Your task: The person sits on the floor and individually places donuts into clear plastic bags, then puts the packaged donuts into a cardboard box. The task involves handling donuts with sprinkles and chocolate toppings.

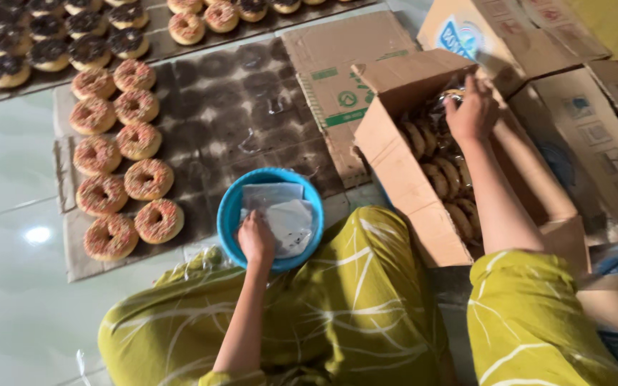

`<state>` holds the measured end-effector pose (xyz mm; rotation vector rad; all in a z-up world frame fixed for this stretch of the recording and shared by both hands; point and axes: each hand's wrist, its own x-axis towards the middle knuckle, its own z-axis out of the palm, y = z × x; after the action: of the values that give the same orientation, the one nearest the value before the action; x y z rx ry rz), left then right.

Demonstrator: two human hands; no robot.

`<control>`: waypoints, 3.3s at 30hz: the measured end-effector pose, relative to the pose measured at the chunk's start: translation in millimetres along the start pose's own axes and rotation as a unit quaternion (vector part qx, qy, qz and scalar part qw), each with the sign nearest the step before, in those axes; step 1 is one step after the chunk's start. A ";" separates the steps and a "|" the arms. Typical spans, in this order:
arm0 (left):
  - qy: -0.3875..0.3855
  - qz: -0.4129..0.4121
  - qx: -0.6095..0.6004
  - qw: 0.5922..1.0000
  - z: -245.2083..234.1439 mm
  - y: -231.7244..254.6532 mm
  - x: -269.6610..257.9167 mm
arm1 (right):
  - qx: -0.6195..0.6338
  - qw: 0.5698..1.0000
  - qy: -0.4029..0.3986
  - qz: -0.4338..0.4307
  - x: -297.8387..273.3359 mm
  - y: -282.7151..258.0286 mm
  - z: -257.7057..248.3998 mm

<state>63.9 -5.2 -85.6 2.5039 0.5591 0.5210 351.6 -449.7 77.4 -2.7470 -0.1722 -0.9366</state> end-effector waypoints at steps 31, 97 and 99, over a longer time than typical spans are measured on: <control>0.149 0.185 -0.231 0.944 -172.4 81.4 -27.7 | 0.674 0.610 -0.408 0.084 -226.1 -309.3 -47.7; 0.247 -0.256 -0.857 0.373 -211.9 -167.1 33.0 | 0.517 0.728 -0.448 0.045 -273.1 -476.0 -38.5; 0.259 -0.265 -0.863 0.344 -210.5 -167.6 32.1 | 0.485 0.810 -0.326 -0.039 -291.7 -488.7 -16.0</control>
<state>-53.6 225.1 -4.3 -0.0204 0.4521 0.8644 21.8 7.8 -0.7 -1.9328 -0.6668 0.1697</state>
